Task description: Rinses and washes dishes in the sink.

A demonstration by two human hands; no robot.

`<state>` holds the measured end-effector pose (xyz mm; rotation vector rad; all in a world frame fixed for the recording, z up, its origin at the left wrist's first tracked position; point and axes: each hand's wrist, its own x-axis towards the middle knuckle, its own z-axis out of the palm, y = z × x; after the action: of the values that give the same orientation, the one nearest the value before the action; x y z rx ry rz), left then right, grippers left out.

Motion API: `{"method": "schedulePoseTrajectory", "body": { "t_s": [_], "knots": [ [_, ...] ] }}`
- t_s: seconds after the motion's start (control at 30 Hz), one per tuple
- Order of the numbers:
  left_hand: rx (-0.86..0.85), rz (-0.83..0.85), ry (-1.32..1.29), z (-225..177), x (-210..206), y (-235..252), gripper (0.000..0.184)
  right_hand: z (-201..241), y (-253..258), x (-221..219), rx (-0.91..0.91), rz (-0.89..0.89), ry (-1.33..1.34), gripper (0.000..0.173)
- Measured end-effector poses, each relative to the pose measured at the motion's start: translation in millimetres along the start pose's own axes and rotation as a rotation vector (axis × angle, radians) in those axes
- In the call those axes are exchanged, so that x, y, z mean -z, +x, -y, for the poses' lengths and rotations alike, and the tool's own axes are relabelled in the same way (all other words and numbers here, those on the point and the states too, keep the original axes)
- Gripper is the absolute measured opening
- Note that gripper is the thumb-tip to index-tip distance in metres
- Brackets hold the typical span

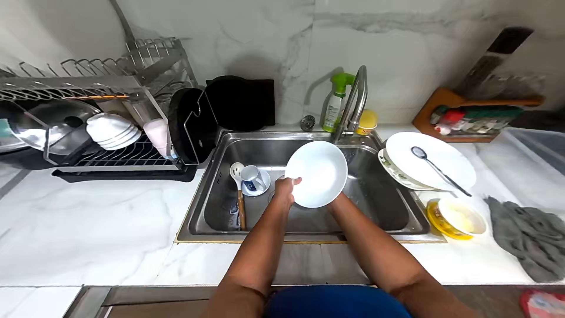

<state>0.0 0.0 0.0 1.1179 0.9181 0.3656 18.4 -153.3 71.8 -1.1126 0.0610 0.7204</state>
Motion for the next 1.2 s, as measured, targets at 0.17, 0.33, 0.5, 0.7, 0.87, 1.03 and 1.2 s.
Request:
{"method": "schedulePoseTrajectory", "body": {
  "t_s": [0.17, 0.33, 0.5, 0.7, 0.87, 1.03, 1.2],
  "knots": [
    [-0.11, -0.119, 0.048, 5.5, 13.4, 21.3, 0.03, -30.3, 79.7, 38.9, -0.117, 0.18, 0.375, 0.052],
    [-0.103, -0.159, 0.407, 21.6, 16.0, 38.8, 0.031, 44.4, 129.8, 74.0, 0.094, -0.04, -0.392, 0.037],
    [-0.025, 0.046, 0.878, 39.2, -5.8, 29.0, 0.049, 112.4, 199.1, 86.2, 0.182, -0.14, -0.45, 0.03],
    [0.093, 0.172, 1.018, 57.2, -22.2, 42.1, 0.039, 113.0, 228.0, 79.9, 0.154, -0.089, -0.462, 0.031],
    [0.073, 0.24, 1.1, 58.8, -24.3, 51.9, 0.035, 85.7, 189.2, 95.9, 0.202, -0.011, -0.844, 0.043],
    [-0.043, 0.207, 0.841, 53.5, -60.0, 43.4, 0.039, 19.3, 139.1, 63.5, 0.152, 0.209, -0.89, 0.036],
    [0.208, 0.182, -0.38, 50.8, -87.2, 17.7, 0.03, -23.5, 113.8, 30.5, 0.223, 0.12, -0.74, 0.032]
  ]
}}
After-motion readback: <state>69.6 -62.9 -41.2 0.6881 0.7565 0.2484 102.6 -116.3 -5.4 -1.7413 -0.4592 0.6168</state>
